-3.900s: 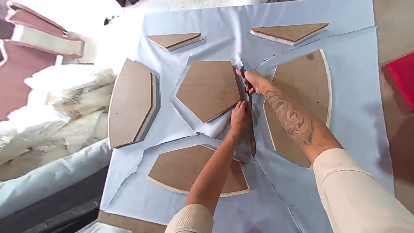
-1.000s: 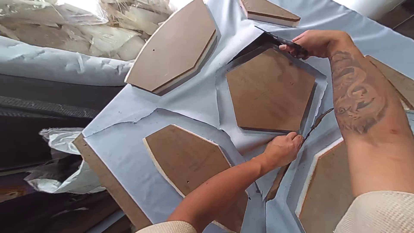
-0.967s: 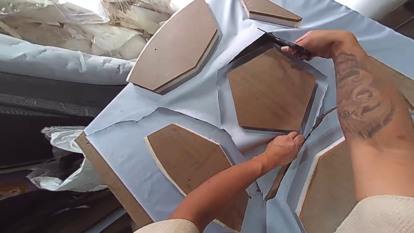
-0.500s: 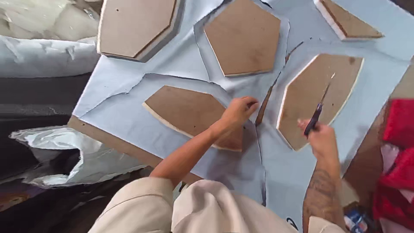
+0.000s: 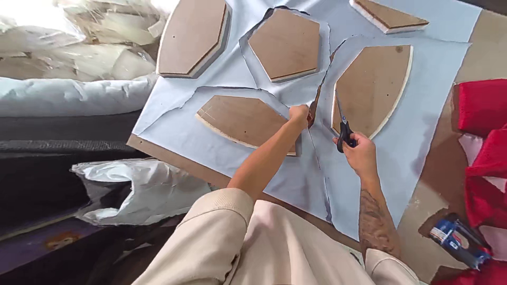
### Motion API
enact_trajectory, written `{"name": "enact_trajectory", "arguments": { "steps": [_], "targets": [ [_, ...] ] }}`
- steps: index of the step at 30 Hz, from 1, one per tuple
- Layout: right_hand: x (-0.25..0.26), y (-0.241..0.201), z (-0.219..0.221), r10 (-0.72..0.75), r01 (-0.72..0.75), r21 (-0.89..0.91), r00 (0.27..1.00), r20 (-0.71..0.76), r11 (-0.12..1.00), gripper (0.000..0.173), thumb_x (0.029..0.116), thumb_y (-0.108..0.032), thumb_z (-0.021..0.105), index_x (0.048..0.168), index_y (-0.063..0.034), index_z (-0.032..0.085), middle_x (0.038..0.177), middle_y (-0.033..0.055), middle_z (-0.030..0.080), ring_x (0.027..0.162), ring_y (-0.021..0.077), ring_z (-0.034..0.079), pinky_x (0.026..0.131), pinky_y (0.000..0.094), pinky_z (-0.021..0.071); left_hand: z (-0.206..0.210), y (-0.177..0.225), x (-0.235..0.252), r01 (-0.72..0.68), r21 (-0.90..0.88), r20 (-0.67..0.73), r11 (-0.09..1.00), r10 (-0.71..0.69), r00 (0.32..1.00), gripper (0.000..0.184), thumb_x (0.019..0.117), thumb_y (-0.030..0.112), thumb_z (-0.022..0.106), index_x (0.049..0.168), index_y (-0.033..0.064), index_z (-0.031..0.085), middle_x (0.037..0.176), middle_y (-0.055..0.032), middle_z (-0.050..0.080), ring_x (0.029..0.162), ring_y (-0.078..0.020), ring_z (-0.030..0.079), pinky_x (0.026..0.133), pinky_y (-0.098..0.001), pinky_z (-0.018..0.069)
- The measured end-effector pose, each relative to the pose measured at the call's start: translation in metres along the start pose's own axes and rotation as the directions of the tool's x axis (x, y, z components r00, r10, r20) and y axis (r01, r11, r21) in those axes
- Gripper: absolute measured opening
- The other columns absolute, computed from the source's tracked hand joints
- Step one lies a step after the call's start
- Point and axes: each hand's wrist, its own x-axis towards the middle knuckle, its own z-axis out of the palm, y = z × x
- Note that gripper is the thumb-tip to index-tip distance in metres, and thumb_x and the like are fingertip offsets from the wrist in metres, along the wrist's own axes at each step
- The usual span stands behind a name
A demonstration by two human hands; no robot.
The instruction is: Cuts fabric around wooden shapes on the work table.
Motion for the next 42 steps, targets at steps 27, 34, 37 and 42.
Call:
{"name": "enact_trajectory", "arguments": {
  "steps": [27, 34, 37, 42],
  "targets": [
    [-0.119, 0.037, 0.107, -0.220, -0.390, 0.246, 0.109, 0.969, 0.887, 0.054, 0.0871, -0.062, 0.072, 0.107, -0.0117, 0.066, 0.091, -0.0027, 0.065, 0.079, 0.0081, 0.061, 0.070, 0.0279, 0.0538, -0.458, -0.141, -0.146, -0.302, 0.156, -0.012, 0.941, 0.307, 0.952, 0.020, 0.1039, 0.030, 0.060, 0.112, 0.0125, 0.066, 0.090, 0.0027, 0.068, 0.071, -0.0074, 0.063, 0.069, -0.0289, 0.0577],
    [-0.069, 0.008, 0.152, -0.081, -0.343, 0.120, 0.126, 0.989, 0.932, 0.051, 0.0895, -0.062, 0.069, 0.101, -0.0126, 0.065, 0.081, -0.0034, 0.061, 0.069, 0.0089, 0.059, 0.063, 0.0273, 0.0527, -0.415, -0.180, -0.124, -0.292, -0.501, -0.136, 0.814, 0.259, 0.956, 0.036, 0.1103, 0.029, 0.047, 0.137, 0.0056, 0.051, 0.124, -0.0145, 0.068, 0.111, -0.0302, 0.070, 0.097, -0.0529, 0.0580],
    [-0.059, -0.009, 0.166, -0.021, -0.349, 0.056, 0.101, 0.995, 0.935, 0.049, 0.0900, -0.061, 0.069, 0.098, -0.0130, 0.063, 0.077, -0.0038, 0.059, 0.066, 0.0086, 0.058, 0.061, 0.0271, 0.0529, -0.407, -0.187, -0.123, -0.322, -0.585, -0.196, 0.744, 0.255, 0.947, 0.037, 0.1102, 0.029, 0.047, 0.139, 0.0067, 0.049, 0.125, -0.0152, 0.068, 0.111, -0.0320, 0.070, 0.097, -0.0544, 0.0582],
    [-0.063, -0.003, 0.137, 0.068, -0.333, -0.050, 0.041, 0.997, 0.941, 0.051, 0.0869, -0.063, 0.071, 0.097, -0.0133, 0.065, 0.078, -0.0039, 0.061, 0.067, 0.0091, 0.060, 0.063, 0.0285, 0.0537, -0.404, -0.179, -0.123, -0.365, -0.578, -0.311, 0.730, 0.216, 0.925, 0.034, 0.1099, 0.028, 0.049, 0.135, 0.0063, 0.050, 0.118, -0.0143, 0.070, 0.102, -0.0302, 0.073, 0.090, -0.0528, 0.0617]
  ]
}}
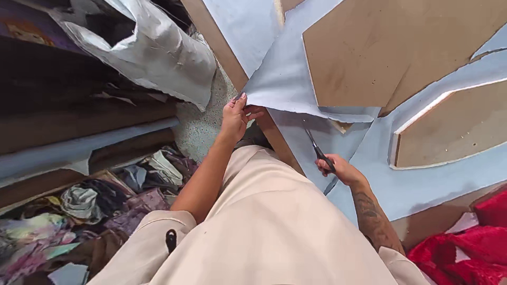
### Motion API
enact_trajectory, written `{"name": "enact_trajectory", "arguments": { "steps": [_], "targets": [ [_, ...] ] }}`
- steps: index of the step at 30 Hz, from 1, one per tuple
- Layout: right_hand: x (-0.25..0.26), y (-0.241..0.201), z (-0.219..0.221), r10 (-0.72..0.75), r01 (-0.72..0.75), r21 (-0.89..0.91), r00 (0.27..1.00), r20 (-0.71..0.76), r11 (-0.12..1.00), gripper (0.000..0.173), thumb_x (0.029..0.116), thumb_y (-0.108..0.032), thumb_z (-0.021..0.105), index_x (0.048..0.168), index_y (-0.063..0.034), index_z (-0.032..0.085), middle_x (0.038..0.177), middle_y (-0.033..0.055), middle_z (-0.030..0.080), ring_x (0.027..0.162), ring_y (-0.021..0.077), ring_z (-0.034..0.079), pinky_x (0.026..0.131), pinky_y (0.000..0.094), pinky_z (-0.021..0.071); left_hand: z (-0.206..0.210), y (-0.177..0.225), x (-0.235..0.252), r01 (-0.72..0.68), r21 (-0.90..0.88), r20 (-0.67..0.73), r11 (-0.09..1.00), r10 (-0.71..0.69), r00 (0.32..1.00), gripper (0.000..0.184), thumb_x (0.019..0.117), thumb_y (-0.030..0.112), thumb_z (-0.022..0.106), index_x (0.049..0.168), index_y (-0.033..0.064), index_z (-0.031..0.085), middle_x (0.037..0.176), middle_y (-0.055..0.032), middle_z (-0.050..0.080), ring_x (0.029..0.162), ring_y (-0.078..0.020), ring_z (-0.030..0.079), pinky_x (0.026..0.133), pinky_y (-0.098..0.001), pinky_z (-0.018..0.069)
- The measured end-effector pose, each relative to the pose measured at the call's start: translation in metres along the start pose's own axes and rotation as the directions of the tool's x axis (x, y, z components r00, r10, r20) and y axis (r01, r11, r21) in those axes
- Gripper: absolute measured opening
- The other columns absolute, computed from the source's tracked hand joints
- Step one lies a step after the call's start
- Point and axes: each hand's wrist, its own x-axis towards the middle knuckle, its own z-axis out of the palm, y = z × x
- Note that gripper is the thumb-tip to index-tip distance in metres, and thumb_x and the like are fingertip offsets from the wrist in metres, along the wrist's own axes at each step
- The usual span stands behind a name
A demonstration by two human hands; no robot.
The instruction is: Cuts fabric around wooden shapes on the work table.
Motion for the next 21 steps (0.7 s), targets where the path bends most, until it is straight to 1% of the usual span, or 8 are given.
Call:
{"name": "enact_trajectory", "arguments": {
  "steps": [2, 6, 9, 12, 14, 17, 19, 21],
  "targets": [
    [0.006, 0.005, 0.003, -0.044, 0.044, 0.021, 0.999, -0.010, 0.999, 0.049, 0.0887, -0.060, 0.071, 0.100, -0.0130, 0.063, 0.081, -0.0036, 0.060, 0.070, 0.0093, 0.060, 0.066, 0.0289, 0.0544, 0.001, 0.000, -0.003, 0.011, 0.012, -0.006, 1.000, -0.011, 1.000, 0.033, 0.1101, 0.029, 0.048, 0.134, 0.0071, 0.050, 0.117, -0.0141, 0.070, 0.101, -0.0302, 0.073, 0.087, -0.0521, 0.0627],
    [0.039, -0.013, 0.005, -0.198, 0.199, 0.039, 0.980, -0.022, 0.979, 0.047, 0.0900, -0.055, 0.073, 0.103, -0.0115, 0.061, 0.084, -0.0027, 0.060, 0.073, 0.0096, 0.060, 0.067, 0.0290, 0.0544, 0.001, -0.005, 0.001, -0.009, 0.044, -0.024, 0.999, 0.010, 1.000, 0.032, 0.1100, 0.028, 0.049, 0.134, 0.0065, 0.050, 0.115, -0.0139, 0.071, 0.098, -0.0305, 0.074, 0.085, -0.0521, 0.0634],
    [0.045, -0.016, 0.004, -0.190, 0.193, 0.065, 0.981, -0.041, 0.979, 0.043, 0.0927, -0.052, 0.071, 0.103, -0.0109, 0.061, 0.083, -0.0021, 0.060, 0.074, 0.0104, 0.060, 0.068, 0.0295, 0.0551, 0.001, -0.010, 0.004, -0.014, 0.057, -0.075, 0.998, 0.019, 0.997, 0.033, 0.1100, 0.029, 0.049, 0.133, 0.0054, 0.050, 0.113, -0.0154, 0.071, 0.096, -0.0318, 0.074, 0.084, -0.0540, 0.0636],
    [0.041, -0.017, 0.004, -0.151, 0.160, 0.097, 0.984, -0.096, 0.982, 0.031, 0.0979, -0.040, 0.068, 0.099, -0.0094, 0.062, 0.078, -0.0020, 0.060, 0.068, 0.0105, 0.059, 0.066, 0.0294, 0.0544, 0.006, -0.019, -0.002, 0.012, 0.080, -0.089, 0.997, -0.005, 0.996, 0.039, 0.1106, 0.037, 0.045, 0.132, 0.0045, 0.050, 0.116, -0.0162, 0.071, 0.100, -0.0335, 0.074, 0.085, -0.0552, 0.0630],
    [0.038, -0.019, 0.004, -0.149, 0.161, 0.101, 0.981, -0.121, 0.982, 0.026, 0.0987, -0.034, 0.068, 0.096, -0.0096, 0.061, 0.074, -0.0032, 0.058, 0.064, 0.0088, 0.057, 0.062, 0.0273, 0.0518, 0.023, -0.023, -0.011, 0.095, 0.111, 0.037, 0.989, -0.100, 0.994, 0.050, 0.1114, 0.041, 0.039, 0.140, 0.0007, 0.048, 0.127, -0.0174, 0.068, 0.113, -0.0337, 0.070, 0.095, -0.0539, 0.0599],
    [0.034, -0.015, 0.004, -0.150, 0.161, 0.092, 0.982, -0.119, 0.983, 0.023, 0.0979, -0.030, 0.070, 0.095, -0.0100, 0.060, 0.073, -0.0041, 0.058, 0.062, 0.0073, 0.055, 0.059, 0.0251, 0.0495, 0.072, -0.036, -0.023, 0.326, 0.080, 0.268, 0.942, -0.335, 0.903, 0.057, 0.1115, 0.043, 0.037, 0.146, -0.0020, 0.043, 0.140, -0.0184, 0.061, 0.125, -0.0334, 0.063, 0.104, -0.0524, 0.0556],
    [0.031, -0.011, 0.006, -0.146, 0.156, 0.084, 0.983, -0.109, 0.984, 0.022, 0.0985, -0.030, 0.069, 0.096, -0.0094, 0.061, 0.074, -0.0040, 0.059, 0.061, 0.0072, 0.055, 0.058, 0.0249, 0.0489, 0.105, -0.049, -0.018, 0.424, 0.036, 0.306, 0.905, -0.414, 0.857, 0.063, 0.1083, 0.050, 0.043, 0.148, 0.0011, 0.043, 0.140, -0.0182, 0.060, 0.124, -0.0338, 0.064, 0.102, -0.0530, 0.0564],
    [0.029, -0.010, 0.005, -0.144, 0.153, 0.066, 0.982, -0.124, 0.986, 0.020, 0.0992, -0.027, 0.068, 0.096, -0.0088, 0.061, 0.073, -0.0031, 0.060, 0.061, 0.0078, 0.056, 0.058, 0.0255, 0.0495, 0.126, -0.059, -0.007, 0.425, -0.029, 0.198, 0.905, -0.412, 0.890, 0.060, 0.1055, 0.049, 0.051, 0.143, 0.0024, 0.049, 0.127, -0.0175, 0.067, 0.110, -0.0323, 0.070, 0.092, -0.0515, 0.0610]
  ]
}}
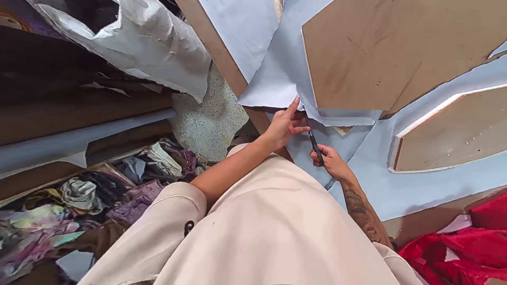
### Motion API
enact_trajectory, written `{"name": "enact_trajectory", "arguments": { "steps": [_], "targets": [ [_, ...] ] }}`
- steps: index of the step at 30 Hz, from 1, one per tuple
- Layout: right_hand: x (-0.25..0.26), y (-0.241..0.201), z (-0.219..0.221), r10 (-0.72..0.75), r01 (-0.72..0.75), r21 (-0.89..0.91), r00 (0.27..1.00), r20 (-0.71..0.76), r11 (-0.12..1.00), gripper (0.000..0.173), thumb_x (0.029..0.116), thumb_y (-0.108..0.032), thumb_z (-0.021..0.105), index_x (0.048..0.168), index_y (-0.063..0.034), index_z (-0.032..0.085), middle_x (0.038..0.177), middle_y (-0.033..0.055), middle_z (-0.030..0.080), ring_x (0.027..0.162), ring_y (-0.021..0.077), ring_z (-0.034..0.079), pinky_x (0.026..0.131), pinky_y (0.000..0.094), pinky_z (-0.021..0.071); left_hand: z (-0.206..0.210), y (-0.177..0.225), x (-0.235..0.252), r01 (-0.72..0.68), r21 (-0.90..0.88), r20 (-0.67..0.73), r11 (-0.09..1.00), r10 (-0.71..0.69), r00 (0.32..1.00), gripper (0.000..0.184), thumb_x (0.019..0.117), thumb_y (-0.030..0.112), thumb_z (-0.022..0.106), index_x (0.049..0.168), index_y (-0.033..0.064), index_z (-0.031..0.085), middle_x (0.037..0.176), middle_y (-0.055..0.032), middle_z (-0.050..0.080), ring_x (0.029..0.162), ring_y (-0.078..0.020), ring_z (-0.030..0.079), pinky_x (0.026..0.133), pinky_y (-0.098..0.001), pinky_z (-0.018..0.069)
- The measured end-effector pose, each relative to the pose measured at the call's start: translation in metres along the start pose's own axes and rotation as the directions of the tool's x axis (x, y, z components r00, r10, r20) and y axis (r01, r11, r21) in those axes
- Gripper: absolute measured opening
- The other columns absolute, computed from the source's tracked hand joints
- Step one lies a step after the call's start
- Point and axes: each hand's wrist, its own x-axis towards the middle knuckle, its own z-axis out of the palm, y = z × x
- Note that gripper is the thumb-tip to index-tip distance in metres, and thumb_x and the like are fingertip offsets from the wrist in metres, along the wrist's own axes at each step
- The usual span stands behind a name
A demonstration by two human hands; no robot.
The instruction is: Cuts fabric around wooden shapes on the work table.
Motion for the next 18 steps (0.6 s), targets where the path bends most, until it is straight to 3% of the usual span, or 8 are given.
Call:
{"name": "enact_trajectory", "arguments": {
  "steps": [2, 4, 6, 12, 18],
  "targets": [
    [-0.003, 0.003, -0.001, -0.006, 0.005, -0.033, 1.000, -0.013, 0.999, 0.022, 0.0983, -0.028, 0.070, 0.095, -0.0082, 0.061, 0.074, -0.0022, 0.060, 0.062, 0.0084, 0.056, 0.058, 0.0262, 0.0492, 0.007, -0.004, 0.007, -0.069, -0.007, -0.172, 0.998, 0.067, 0.983, 0.045, 0.1052, 0.035, 0.059, 0.131, -0.0011, 0.052, 0.113, -0.0177, 0.071, 0.093, -0.0305, 0.075, 0.081, -0.0494, 0.0648],
    [-0.001, 0.005, -0.001, -0.017, 0.015, -0.097, 1.000, -0.019, 0.995, 0.032, 0.0951, -0.038, 0.073, 0.095, -0.0084, 0.062, 0.074, -0.0021, 0.060, 0.064, 0.0088, 0.056, 0.059, 0.0274, 0.0492, 0.005, -0.008, 0.006, -0.099, 0.034, -0.234, 0.995, 0.104, 0.967, 0.040, 0.1060, 0.029, 0.058, 0.130, -0.0026, 0.049, 0.111, -0.0187, 0.071, 0.089, -0.0307, 0.075, 0.078, -0.0486, 0.0657],
    [0.008, 0.003, 0.000, -0.052, 0.051, -0.127, 0.999, -0.011, 0.991, 0.040, 0.0937, -0.048, 0.071, 0.096, -0.0094, 0.061, 0.074, -0.0032, 0.057, 0.065, 0.0083, 0.055, 0.060, 0.0273, 0.0490, 0.000, -0.012, 0.002, -0.124, 0.066, -0.234, 0.990, 0.136, 0.963, 0.038, 0.1073, 0.027, 0.056, 0.129, -0.0036, 0.047, 0.110, -0.0199, 0.071, 0.088, -0.0316, 0.076, 0.079, -0.0490, 0.0661],
    [0.032, -0.008, 0.003, -0.086, 0.083, -0.155, 0.996, -0.012, 0.984, 0.046, 0.0898, -0.054, 0.074, 0.096, -0.0102, 0.061, 0.074, -0.0043, 0.057, 0.063, 0.0072, 0.054, 0.058, 0.0259, 0.0468, -0.010, -0.014, -0.004, -0.189, 0.079, -0.160, 0.979, 0.199, 0.967, 0.037, 0.1074, 0.023, 0.055, 0.130, -0.0053, 0.048, 0.112, -0.0223, 0.070, 0.094, -0.0349, 0.075, 0.085, -0.0510, 0.0647],
    [0.031, -0.016, 0.013, -0.056, 0.038, -0.187, 0.995, -0.087, 0.982, 0.038, 0.0924, -0.045, 0.073, 0.099, -0.0089, 0.063, 0.077, -0.0028, 0.060, 0.066, 0.0081, 0.057, 0.060, 0.0269, 0.0503, -0.010, -0.016, -0.005, -0.210, 0.071, -0.116, 0.975, 0.217, 0.969, 0.034, 0.1076, 0.021, 0.055, 0.128, -0.0051, 0.049, 0.111, -0.0212, 0.072, 0.095, -0.0326, 0.075, 0.090, -0.0486, 0.0631]
  ]
}}
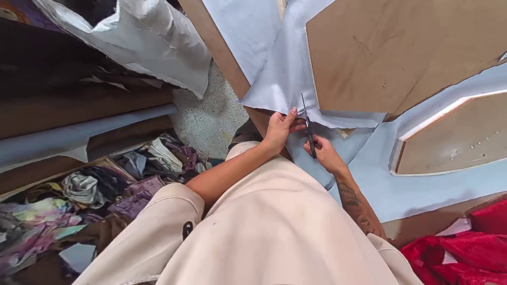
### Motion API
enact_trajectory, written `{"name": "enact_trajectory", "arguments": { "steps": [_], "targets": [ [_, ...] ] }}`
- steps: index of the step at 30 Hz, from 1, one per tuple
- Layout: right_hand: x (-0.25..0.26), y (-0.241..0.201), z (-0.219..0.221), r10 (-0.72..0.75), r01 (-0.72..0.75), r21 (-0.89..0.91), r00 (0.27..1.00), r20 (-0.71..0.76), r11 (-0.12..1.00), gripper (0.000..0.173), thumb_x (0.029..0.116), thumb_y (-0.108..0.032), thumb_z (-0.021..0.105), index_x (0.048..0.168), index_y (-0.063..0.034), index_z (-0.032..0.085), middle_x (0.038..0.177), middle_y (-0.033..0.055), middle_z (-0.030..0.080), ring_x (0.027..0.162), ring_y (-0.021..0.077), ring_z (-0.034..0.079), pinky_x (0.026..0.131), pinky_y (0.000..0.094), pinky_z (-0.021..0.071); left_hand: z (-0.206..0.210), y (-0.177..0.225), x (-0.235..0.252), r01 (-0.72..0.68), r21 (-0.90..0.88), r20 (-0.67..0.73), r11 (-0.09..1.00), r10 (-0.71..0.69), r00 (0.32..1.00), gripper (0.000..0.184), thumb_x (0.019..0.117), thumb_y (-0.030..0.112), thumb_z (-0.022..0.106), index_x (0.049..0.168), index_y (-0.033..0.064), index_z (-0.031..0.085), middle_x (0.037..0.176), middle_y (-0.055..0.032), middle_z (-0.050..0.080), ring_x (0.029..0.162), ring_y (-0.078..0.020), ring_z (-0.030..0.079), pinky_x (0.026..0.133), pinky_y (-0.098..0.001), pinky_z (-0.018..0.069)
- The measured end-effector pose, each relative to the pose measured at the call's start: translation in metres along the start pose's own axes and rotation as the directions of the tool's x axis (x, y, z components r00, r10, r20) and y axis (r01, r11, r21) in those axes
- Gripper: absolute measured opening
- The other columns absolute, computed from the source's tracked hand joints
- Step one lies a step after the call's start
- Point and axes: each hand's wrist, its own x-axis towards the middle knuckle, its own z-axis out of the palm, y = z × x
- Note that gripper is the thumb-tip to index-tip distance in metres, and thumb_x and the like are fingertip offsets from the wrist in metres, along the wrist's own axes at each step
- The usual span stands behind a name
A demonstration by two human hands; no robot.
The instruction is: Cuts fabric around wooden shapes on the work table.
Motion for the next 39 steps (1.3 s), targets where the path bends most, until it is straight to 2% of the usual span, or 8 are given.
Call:
{"name": "enact_trajectory", "arguments": {
  "steps": [3, 7, 18, 22, 25, 30, 33, 39],
  "targets": [
    [-0.003, 0.002, 0.005, -0.004, 0.005, 0.041, 1.000, -0.022, 0.999, 0.032, 0.0950, -0.038, 0.073, 0.090, -0.0087, 0.061, 0.071, -0.0010, 0.059, 0.059, 0.0106, 0.056, 0.055, 0.0284, 0.0508, -0.006, -0.001, 0.003, -0.010, -0.005, -0.002, 1.000, 0.010, 1.000, 0.036, 0.1073, 0.021, 0.055, 0.130, -0.0061, 0.049, 0.111, -0.0232, 0.071, 0.097, -0.0353, 0.075, 0.090, -0.0513, 0.0628],
    [0.009, -0.008, 0.007, -0.015, 0.015, 0.001, 1.000, -0.008, 1.000, 0.041, 0.0924, -0.049, 0.072, 0.096, -0.0094, 0.062, 0.075, -0.0030, 0.058, 0.065, 0.0077, 0.055, 0.060, 0.0262, 0.0486, -0.012, -0.005, 0.005, -0.008, 0.006, -0.003, 1.000, 0.008, 1.000, 0.034, 0.1057, 0.021, 0.059, 0.126, -0.0046, 0.050, 0.107, -0.0203, 0.072, 0.095, -0.0312, 0.074, 0.090, -0.0479, 0.0621],
    [0.038, -0.042, 0.011, 0.001, 0.004, 0.072, 0.998, -0.069, 0.997, 0.033, 0.0950, -0.039, 0.073, 0.090, -0.0079, 0.063, 0.071, -0.0007, 0.058, 0.058, 0.0101, 0.054, 0.054, 0.0273, 0.0482, -0.031, -0.004, 0.015, -0.069, 0.073, 0.013, 0.995, 0.068, 0.998, 0.034, 0.1015, 0.014, 0.065, 0.125, -0.0087, 0.055, 0.111, -0.0184, 0.072, 0.104, -0.0283, 0.072, 0.097, -0.0453, 0.0605],
    [0.048, -0.054, 0.016, 0.015, -0.015, 0.010, 0.998, -0.062, 1.000, 0.033, 0.0957, -0.042, 0.070, 0.096, -0.0098, 0.062, 0.080, -0.0024, 0.059, 0.069, 0.0080, 0.056, 0.065, 0.0265, 0.0496, -0.042, -0.001, 0.017, -0.090, 0.146, 0.046, 0.985, 0.084, 0.995, 0.031, 0.0961, 0.008, 0.071, 0.117, -0.0115, 0.059, 0.102, -0.0176, 0.074, 0.097, -0.0248, 0.074, 0.093, -0.0415, 0.0616],
    [0.054, -0.069, 0.020, 0.069, -0.065, 0.036, 0.989, -0.131, 0.997, 0.032, 0.0947, -0.038, 0.073, 0.085, -0.0101, 0.062, 0.071, -0.0023, 0.058, 0.060, 0.0079, 0.054, 0.057, 0.0254, 0.0478, -0.050, 0.001, 0.021, -0.087, 0.188, 0.081, 0.978, 0.073, 0.994, 0.028, 0.0941, 0.003, 0.072, 0.113, -0.0134, 0.059, 0.097, -0.0198, 0.074, 0.091, -0.0280, 0.075, 0.090, -0.0441, 0.0627],
    [0.065, -0.090, 0.027, 0.093, -0.120, -0.141, 0.979, -0.182, 0.983, 0.034, 0.0932, -0.042, 0.072, 0.087, -0.0103, 0.062, 0.076, 0.0030, 0.058, 0.069, 0.0142, 0.055, 0.064, 0.0383, 0.0470, -0.068, 0.009, 0.026, -0.035, 0.221, 0.148, 0.975, 0.002, 0.989, 0.034, 0.0954, 0.001, 0.069, 0.123, -0.0125, 0.054, 0.102, -0.0215, 0.072, 0.089, -0.0307, 0.074, 0.085, -0.0468, 0.0634],
    [0.069, -0.096, 0.029, 0.059, -0.088, -0.120, 0.971, -0.233, 0.989, 0.037, 0.0911, -0.045, 0.075, 0.078, -0.0125, 0.062, 0.071, 0.0019, 0.059, 0.063, 0.0133, 0.055, 0.059, 0.0359, 0.0459, -0.074, 0.018, 0.027, 0.005, 0.270, 0.173, 0.963, -0.053, 0.983, 0.032, 0.0964, 0.001, 0.067, 0.123, -0.0109, 0.054, 0.101, -0.0206, 0.071, 0.087, -0.0293, 0.073, 0.084, -0.0463, 0.0634],
    [0.086, -0.113, 0.044, 0.080, -0.121, -0.143, 0.961, -0.265, 0.982, 0.043, 0.0899, -0.052, 0.074, 0.083, -0.0115, 0.061, 0.073, 0.0037, 0.056, 0.067, 0.0168, 0.054, 0.062, 0.0415, 0.0452, -0.091, 0.038, 0.029, 0.070, 0.377, 0.255, 0.923, -0.177, 0.951, 0.028, 0.0971, 0.001, 0.066, 0.121, -0.0111, 0.056, 0.097, -0.0211, 0.073, 0.085, -0.0286, 0.074, 0.083, -0.0456, 0.0635]
  ]
}}
